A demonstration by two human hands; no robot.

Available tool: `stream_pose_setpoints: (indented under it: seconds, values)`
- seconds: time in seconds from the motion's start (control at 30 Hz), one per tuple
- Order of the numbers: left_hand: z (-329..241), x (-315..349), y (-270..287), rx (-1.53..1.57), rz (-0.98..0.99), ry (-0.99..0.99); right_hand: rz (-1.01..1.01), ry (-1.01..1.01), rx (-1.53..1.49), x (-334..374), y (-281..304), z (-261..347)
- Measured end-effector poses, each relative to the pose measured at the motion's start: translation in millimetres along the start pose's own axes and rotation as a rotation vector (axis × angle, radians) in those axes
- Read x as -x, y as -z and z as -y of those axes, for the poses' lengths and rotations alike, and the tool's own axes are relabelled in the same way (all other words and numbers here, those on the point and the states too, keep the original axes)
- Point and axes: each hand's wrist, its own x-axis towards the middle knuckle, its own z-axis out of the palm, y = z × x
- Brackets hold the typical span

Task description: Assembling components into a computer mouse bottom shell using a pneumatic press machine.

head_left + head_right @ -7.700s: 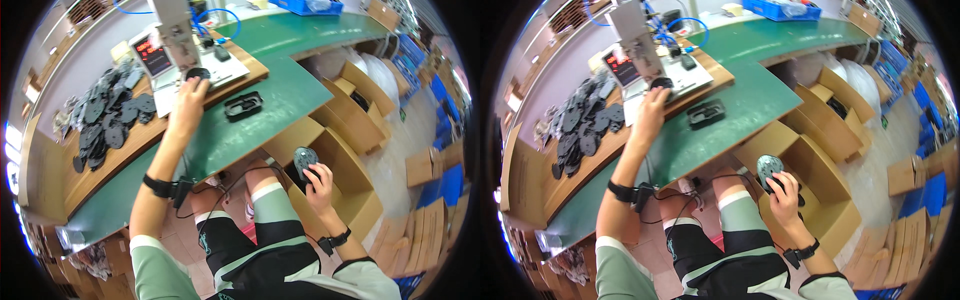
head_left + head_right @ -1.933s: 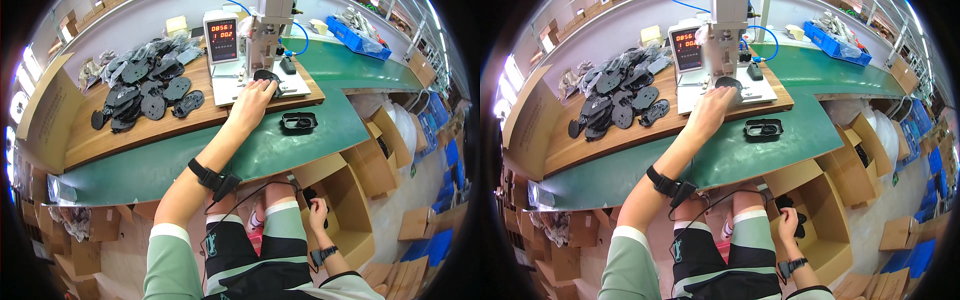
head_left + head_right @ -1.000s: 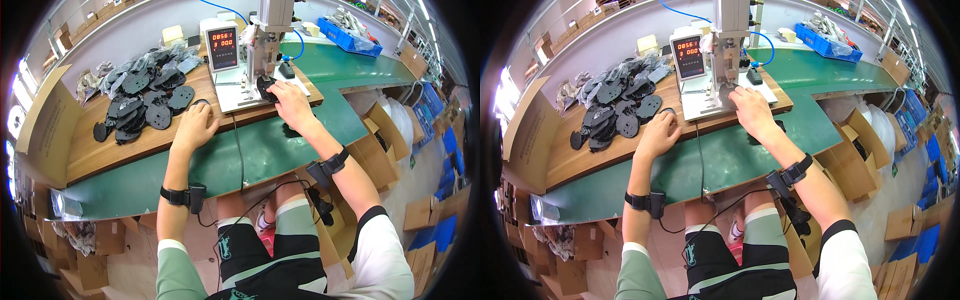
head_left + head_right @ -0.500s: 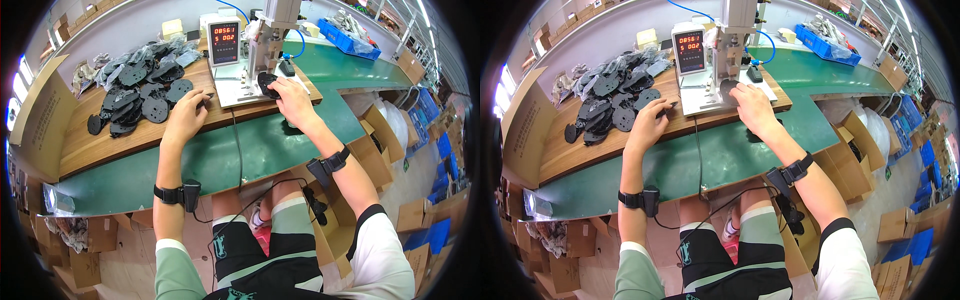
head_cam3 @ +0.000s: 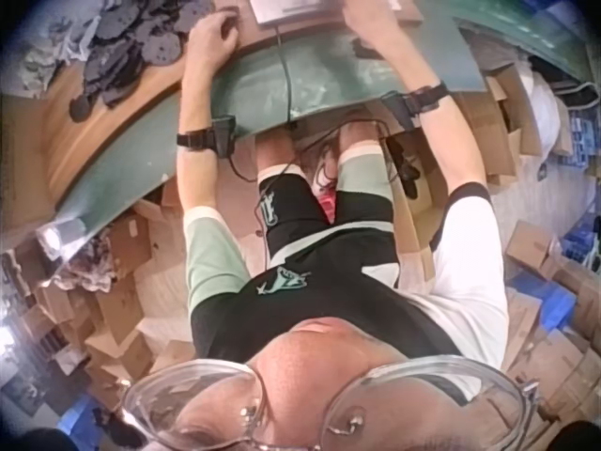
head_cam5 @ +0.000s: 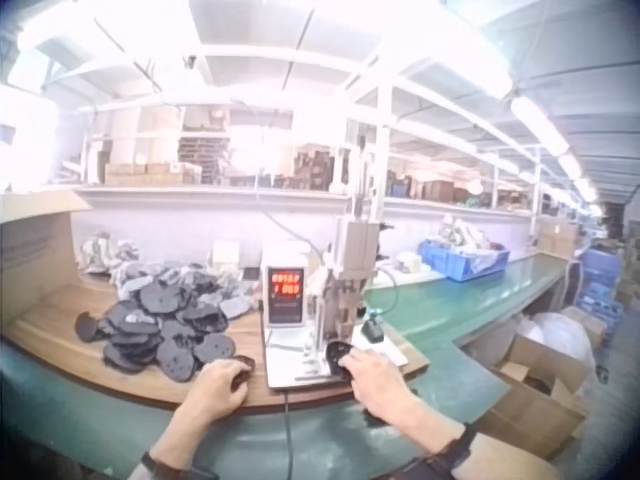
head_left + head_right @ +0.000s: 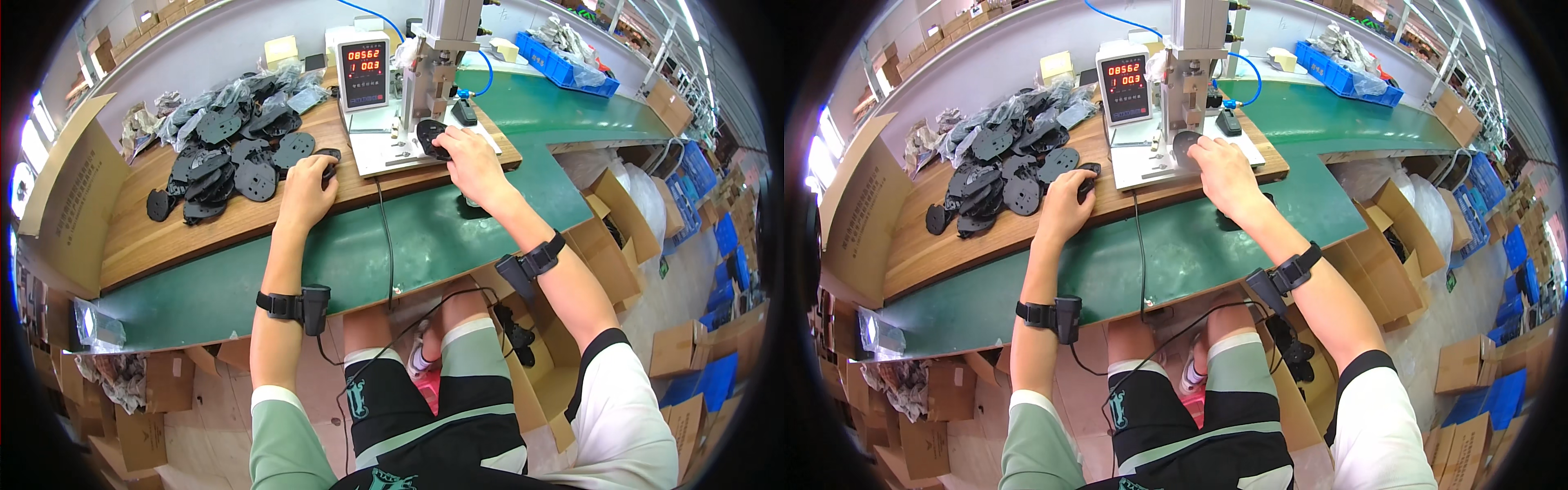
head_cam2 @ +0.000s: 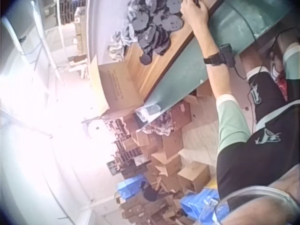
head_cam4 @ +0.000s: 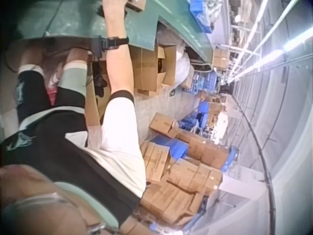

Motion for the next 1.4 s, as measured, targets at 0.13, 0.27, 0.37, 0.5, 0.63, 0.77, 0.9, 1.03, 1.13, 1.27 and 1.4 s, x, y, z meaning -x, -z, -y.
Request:
stream_pose_setpoints:
  seconds: [0.13, 0.27, 0.37, 0.5, 0.63, 0.77, 0.9, 1.03, 1.13, 1.27, 1.4]
  values:
    - [-1.9, 1.9, -6.8, -0.024, -0.001, -0.034, 0.056, -0.066, -0.122, -7.6, 13.7, -17.4]
    - [0.1, 4.1, -10.9, -0.011, 0.003, -0.014, -0.135, -0.370, -0.829, -8.5, 35.3, -41.2]
    - [0.0, 5.0, -13.6, -0.006, 0.008, -0.002, -0.189, -0.612, -1.221, 8.3, 55.9, -58.2]
    - [0.2, 5.8, -13.9, 0.008, 0.017, 0.011, -0.235, -0.784, -1.353, 1.1, 71.8, -76.2]
    - [2.1, 5.5, -16.3, 0.003, 0.010, -0.007, -0.283, -0.830, -1.304, -24.5, 62.2, -128.1]
    - [0.8, 6.1, -12.7, -0.024, 0.016, -0.011, -0.264, -0.896, -1.131, -61.8, 53.6, -152.0]
    - [2.3, 5.0, -14.0, -0.024, 0.007, -0.019, -0.141, -0.856, -1.051, -82.0, 40.9, -159.2]
    - [0.1, 4.0, -11.1, -0.006, 0.026, -0.001, -0.022, -0.988, -1.038, -99.8, 19.9, -171.2]
    - [-4.9, 4.7, -12.1, 0.002, 0.034, -0.003, 0.003, -1.136, -1.072, -108.3, 1.3, -180.6]
    - [-6.1, 4.9, -10.8, -0.005, 0.049, 0.000, 0.016, -1.122, -1.127, -114.2, -20.4, -188.4]
    - [-6.0, 5.8, -11.5, -0.002, 0.038, -0.014, 0.020, -1.130, -1.128, -120.1, -40.7, -199.9]
